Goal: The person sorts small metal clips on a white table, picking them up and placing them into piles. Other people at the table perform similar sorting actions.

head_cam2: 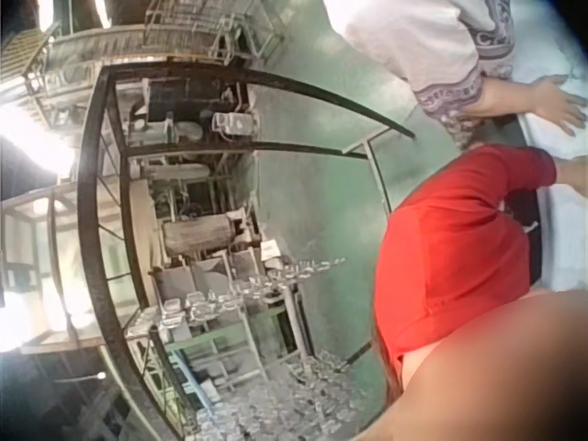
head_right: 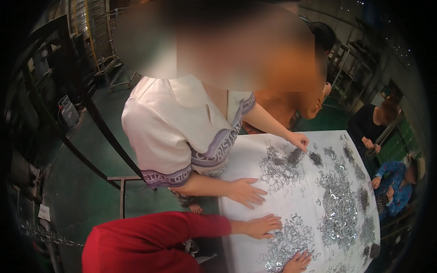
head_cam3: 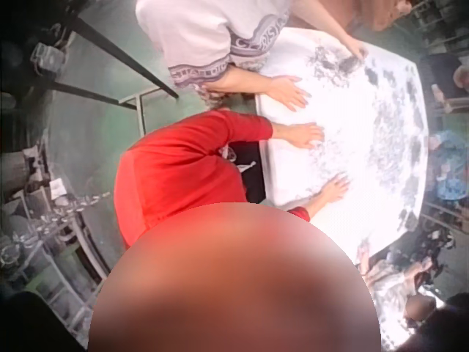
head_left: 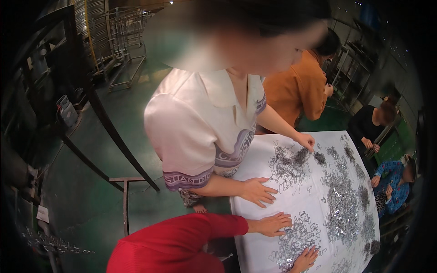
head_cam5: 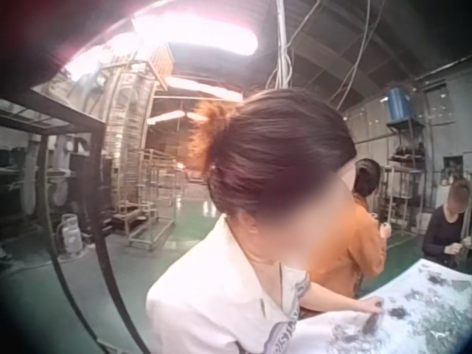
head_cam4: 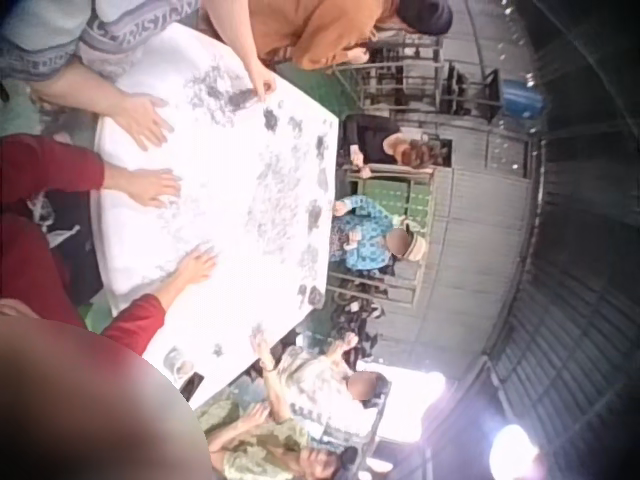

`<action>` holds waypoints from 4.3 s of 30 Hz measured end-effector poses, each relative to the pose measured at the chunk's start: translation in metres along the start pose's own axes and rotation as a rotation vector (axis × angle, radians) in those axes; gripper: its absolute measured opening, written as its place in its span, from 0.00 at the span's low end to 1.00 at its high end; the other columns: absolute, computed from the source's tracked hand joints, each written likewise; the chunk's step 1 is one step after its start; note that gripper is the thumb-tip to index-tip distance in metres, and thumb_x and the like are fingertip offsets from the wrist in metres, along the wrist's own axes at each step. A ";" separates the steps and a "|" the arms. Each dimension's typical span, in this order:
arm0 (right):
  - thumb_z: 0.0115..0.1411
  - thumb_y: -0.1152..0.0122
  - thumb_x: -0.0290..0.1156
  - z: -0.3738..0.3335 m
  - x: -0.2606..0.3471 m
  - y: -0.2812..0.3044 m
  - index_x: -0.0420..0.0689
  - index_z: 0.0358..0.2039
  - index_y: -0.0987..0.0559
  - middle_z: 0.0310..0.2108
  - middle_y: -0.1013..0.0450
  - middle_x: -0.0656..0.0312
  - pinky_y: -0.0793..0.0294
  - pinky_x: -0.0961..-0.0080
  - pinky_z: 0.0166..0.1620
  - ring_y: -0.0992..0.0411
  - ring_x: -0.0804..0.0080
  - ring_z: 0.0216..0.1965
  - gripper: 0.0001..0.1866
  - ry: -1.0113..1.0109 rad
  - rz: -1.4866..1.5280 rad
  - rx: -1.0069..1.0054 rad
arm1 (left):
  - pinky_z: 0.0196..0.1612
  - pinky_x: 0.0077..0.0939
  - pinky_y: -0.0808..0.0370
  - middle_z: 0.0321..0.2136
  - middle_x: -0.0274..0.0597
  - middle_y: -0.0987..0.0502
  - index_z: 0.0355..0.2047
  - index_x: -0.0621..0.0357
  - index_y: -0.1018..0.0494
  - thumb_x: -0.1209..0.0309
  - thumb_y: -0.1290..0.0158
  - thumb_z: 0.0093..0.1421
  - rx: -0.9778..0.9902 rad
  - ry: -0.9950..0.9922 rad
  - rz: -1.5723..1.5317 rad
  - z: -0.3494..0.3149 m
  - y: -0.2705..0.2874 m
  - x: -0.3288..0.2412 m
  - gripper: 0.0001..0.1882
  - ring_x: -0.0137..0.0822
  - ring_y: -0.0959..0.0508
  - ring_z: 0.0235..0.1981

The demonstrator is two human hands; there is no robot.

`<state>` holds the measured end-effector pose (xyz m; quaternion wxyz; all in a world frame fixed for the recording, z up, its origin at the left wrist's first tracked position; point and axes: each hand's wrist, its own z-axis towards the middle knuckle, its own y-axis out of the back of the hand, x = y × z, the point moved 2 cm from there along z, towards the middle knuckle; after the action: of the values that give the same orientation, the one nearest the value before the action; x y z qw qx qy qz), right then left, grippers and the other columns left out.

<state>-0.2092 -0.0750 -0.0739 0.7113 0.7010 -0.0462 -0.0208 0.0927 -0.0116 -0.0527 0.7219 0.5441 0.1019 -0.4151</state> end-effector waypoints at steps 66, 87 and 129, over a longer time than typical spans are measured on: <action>0.65 0.48 0.46 -0.058 -0.083 0.039 0.45 0.66 0.40 0.67 0.50 0.41 0.56 0.44 0.67 0.55 0.43 0.69 0.33 -0.247 0.425 -0.437 | 0.66 0.51 0.49 0.52 0.53 0.29 0.57 0.65 0.36 0.74 0.49 0.58 0.067 0.056 0.018 0.017 0.012 -0.005 0.25 0.53 0.34 0.59; 0.65 0.53 0.55 0.154 -0.096 0.016 0.47 0.63 0.35 0.68 0.51 0.46 0.66 0.32 0.64 0.58 0.50 0.71 0.32 -0.085 0.222 -0.354 | 0.65 0.53 0.48 0.49 0.53 0.27 0.52 0.64 0.32 0.76 0.48 0.54 0.093 0.100 0.014 0.025 0.018 -0.010 0.23 0.52 0.33 0.58; 0.57 0.40 0.23 0.025 -0.029 0.084 0.44 0.41 0.18 0.36 0.23 0.57 0.26 0.74 0.42 0.25 0.67 0.37 0.11 0.028 0.973 0.029 | 0.50 0.26 0.30 0.36 0.41 0.22 0.33 0.65 0.23 0.87 0.60 0.53 0.181 0.158 -0.705 0.159 -0.016 0.006 0.15 0.32 0.23 0.42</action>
<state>-0.2436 -0.0954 0.0088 0.6292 0.6083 -0.3592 0.3243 0.0368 -0.1539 -0.0061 0.4734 0.5674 0.3015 -0.6024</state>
